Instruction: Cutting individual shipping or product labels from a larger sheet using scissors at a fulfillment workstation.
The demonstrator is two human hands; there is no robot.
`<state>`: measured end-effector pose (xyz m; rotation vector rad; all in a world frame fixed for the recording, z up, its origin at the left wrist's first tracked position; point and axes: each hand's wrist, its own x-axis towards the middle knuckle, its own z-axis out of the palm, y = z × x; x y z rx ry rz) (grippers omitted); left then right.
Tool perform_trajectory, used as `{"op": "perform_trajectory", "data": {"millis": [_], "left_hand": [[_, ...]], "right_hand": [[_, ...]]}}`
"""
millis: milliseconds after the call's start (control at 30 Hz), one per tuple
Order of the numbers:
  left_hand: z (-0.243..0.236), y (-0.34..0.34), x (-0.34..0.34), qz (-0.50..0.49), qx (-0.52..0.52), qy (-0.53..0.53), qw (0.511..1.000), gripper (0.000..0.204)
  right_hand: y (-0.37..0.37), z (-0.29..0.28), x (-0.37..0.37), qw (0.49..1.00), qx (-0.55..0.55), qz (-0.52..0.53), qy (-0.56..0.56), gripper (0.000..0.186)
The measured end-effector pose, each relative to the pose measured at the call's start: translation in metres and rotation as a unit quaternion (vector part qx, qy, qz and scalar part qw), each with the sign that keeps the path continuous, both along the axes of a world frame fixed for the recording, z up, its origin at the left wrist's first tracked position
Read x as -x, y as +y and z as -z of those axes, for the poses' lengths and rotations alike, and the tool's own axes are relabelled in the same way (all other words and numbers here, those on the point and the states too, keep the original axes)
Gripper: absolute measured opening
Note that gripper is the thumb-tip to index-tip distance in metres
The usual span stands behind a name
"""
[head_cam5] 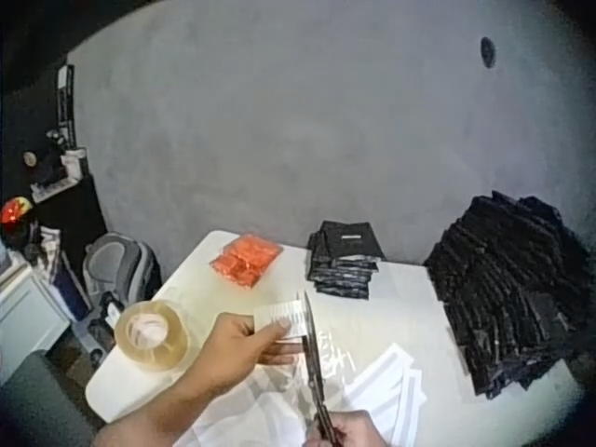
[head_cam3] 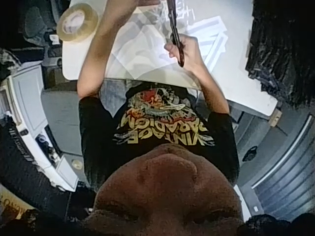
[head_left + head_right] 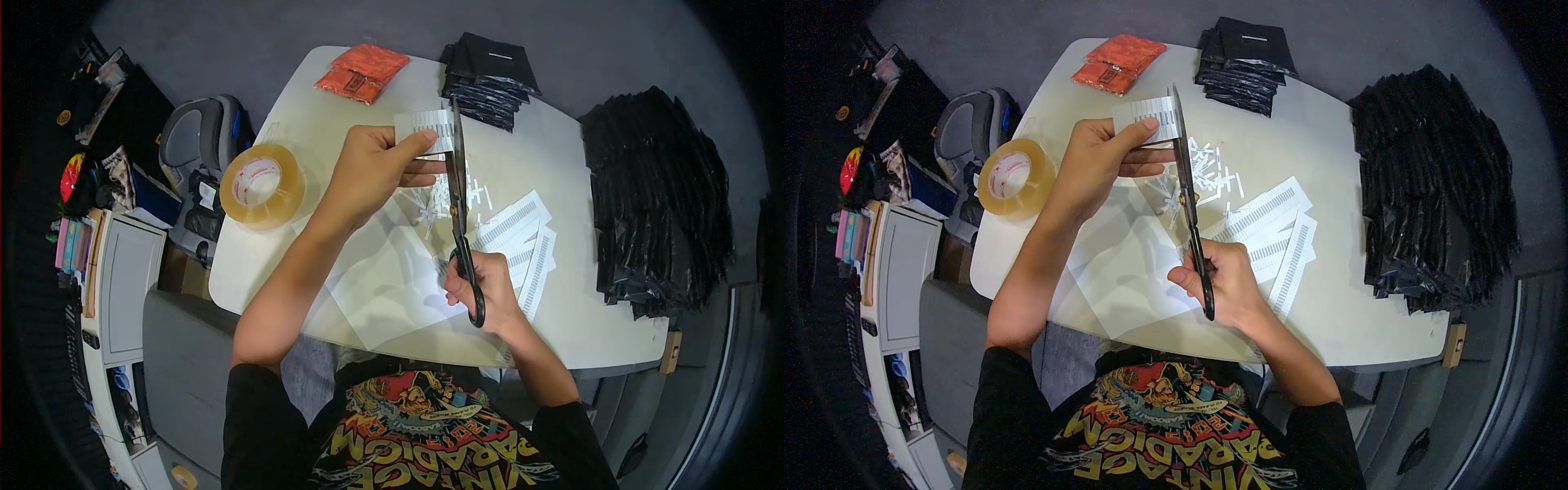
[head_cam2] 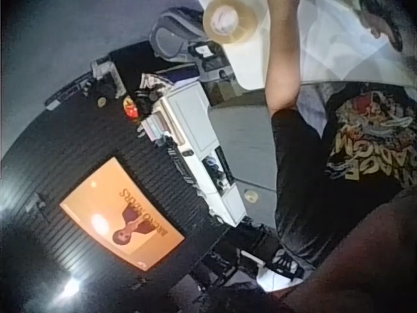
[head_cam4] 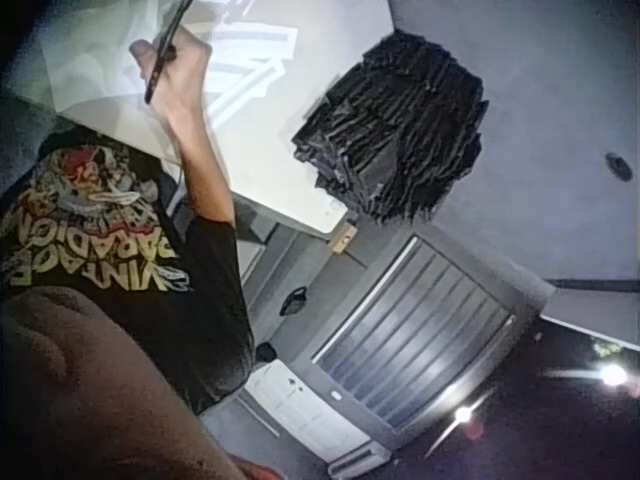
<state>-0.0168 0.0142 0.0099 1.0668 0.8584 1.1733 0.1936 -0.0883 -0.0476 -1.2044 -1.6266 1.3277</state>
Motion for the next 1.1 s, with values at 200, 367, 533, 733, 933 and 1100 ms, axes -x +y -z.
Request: {"op": "perform_trajectory", "data": {"millis": [200,367,533,733,933,1100], "left_hand": [[-0.003,-0.0017,-0.0011,-0.005,0.0,-0.005,1.0,0.031],[0.0003,-0.0018,-0.0025,-0.012,-0.006,0.008,1.0,0.03],[-0.0013,-0.0025,-0.0047,-0.022,0.014,-0.011,1.0,0.027],[-0.0027,-0.0043,-0.0057,-0.035,0.013,-0.001,0.999,0.026],[0.0009,-0.0039,-0.006,-0.036,-0.001,0.004,0.999,0.029],[-0.0006,-0.0038,-0.0063,-0.037,0.011,-0.005,0.999,0.026]], "right_hand": [[0.0008,-0.0043,-0.0015,1.0,0.009,-0.015,-0.02,0.035],[0.0006,-0.0077,-0.0001,0.999,0.024,-0.024,-0.021,0.037],[-0.0008,-0.0081,0.0049,1.0,0.019,0.007,0.003,0.033],[0.0,-0.0019,0.0034,1.0,0.0,0.002,-0.017,0.036],[-0.0008,-0.0049,0.0055,1.0,0.018,0.008,-0.007,0.036],[-0.0009,-0.0057,0.0064,1.0,0.014,0.007,-0.003,0.036]]}}
